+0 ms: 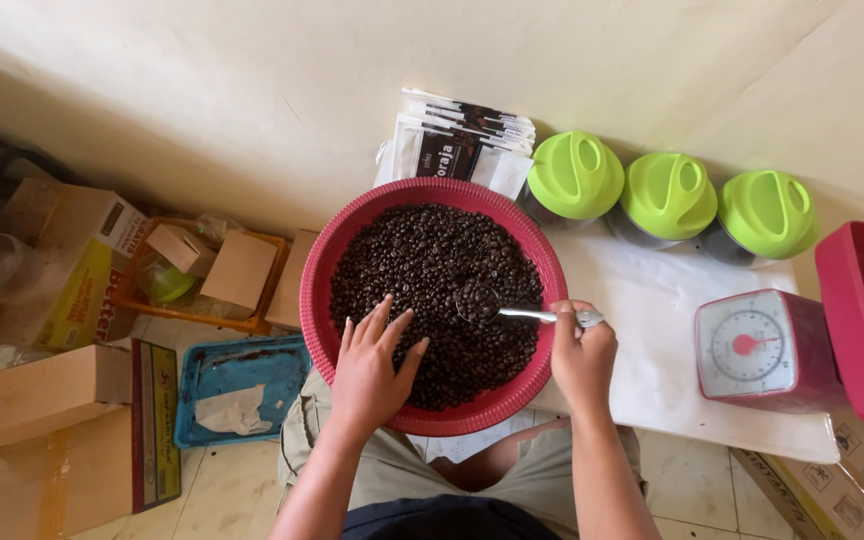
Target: The person scoops roasted coffee beans from a large red bowl using a metal spoon and transfers them into a pink weighing container placed on a scale. The person repeats this scooping and pouring action multiple times.
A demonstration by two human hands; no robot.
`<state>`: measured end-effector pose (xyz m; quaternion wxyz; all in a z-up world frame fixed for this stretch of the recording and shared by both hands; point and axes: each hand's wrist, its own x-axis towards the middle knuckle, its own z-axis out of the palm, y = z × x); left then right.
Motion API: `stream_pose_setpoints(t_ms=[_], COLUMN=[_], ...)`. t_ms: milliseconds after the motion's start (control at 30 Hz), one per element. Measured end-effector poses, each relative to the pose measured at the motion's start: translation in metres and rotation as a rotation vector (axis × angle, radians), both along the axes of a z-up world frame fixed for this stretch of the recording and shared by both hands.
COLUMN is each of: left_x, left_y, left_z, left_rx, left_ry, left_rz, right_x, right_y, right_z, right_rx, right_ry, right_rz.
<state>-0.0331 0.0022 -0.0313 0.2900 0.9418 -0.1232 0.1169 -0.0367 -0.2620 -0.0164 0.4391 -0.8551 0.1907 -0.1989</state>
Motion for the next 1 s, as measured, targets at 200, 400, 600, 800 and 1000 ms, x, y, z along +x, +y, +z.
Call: stream_pose_setpoints(t_ms=[200, 400, 600, 800, 1000], left_x=[0.002, 0.0, 0.0, 0.0, 0.0], left_y=[0.0, -0.001, -0.001, -0.001, -0.002], left_z=[-0.008, -0.01, -0.013, -0.012, -0.012], left_rx=[0.092, 0.106, 0.096, 0.1, 0.07], left_ry=[0.04, 0.016, 0.012, 0.001, 0.0], left_rz=[-0.044, -0.044, -0.048, -0.046, -0.029], right_x=[-0.004, -0.008, -0.008, -0.011, -0.011], right_y=[-0.004, -0.001, -0.003, -0.008, 0.008], right_z=[0.005, 0.012, 0.007, -0.002, 0.014], right_rx=[0.04, 0.023, 0.045, 0.021, 0.003], right_ry=[0.016, 0.001, -0.046, -0.091, -0.115], right_rz=[-0.005, 0.005, 0.003, -0.023, 0.01])
